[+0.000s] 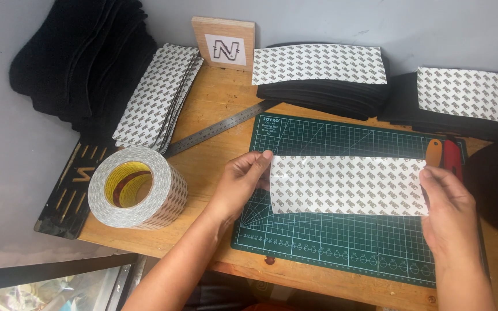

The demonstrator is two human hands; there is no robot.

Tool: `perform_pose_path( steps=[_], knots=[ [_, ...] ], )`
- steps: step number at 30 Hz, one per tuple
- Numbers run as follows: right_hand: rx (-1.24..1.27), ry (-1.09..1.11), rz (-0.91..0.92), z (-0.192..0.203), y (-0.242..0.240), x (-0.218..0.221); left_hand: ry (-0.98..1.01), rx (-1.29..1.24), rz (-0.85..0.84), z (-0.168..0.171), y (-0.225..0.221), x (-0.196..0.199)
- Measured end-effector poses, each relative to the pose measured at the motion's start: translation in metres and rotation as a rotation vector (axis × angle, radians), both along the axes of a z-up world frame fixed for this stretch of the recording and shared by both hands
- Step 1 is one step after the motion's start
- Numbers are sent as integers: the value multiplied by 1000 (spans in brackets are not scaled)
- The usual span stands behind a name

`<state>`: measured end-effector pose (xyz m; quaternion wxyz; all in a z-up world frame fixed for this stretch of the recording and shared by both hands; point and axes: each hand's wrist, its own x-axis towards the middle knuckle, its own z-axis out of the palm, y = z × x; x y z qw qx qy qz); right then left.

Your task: Unrolling a roll of patterned stickers and peeling off the protective backing

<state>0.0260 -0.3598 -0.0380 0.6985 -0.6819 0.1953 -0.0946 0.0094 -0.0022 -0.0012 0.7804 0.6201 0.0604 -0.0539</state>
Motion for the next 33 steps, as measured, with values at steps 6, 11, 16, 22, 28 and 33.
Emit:
perform_pose_path(
  steps=[6,11,16,22,28,33],
  knots=[
    [-49,40,19,9,4,-2,50,-100,-51,-3,3,1],
    [-58,89,45,23,10,-5,136,-25,-60,5,8,2],
    [-125,114,97,30,16,-8,177,14,-42,3,10,5],
    [-322,192,147,54,31,-17,218,64,-24,2,15,-4],
    [-515,227,208,58,29,-20,-366,880,78,35,30,-74],
    [-721,334,257,64,23,-21,-864,1518,482,37,79,-123]
  ],
)
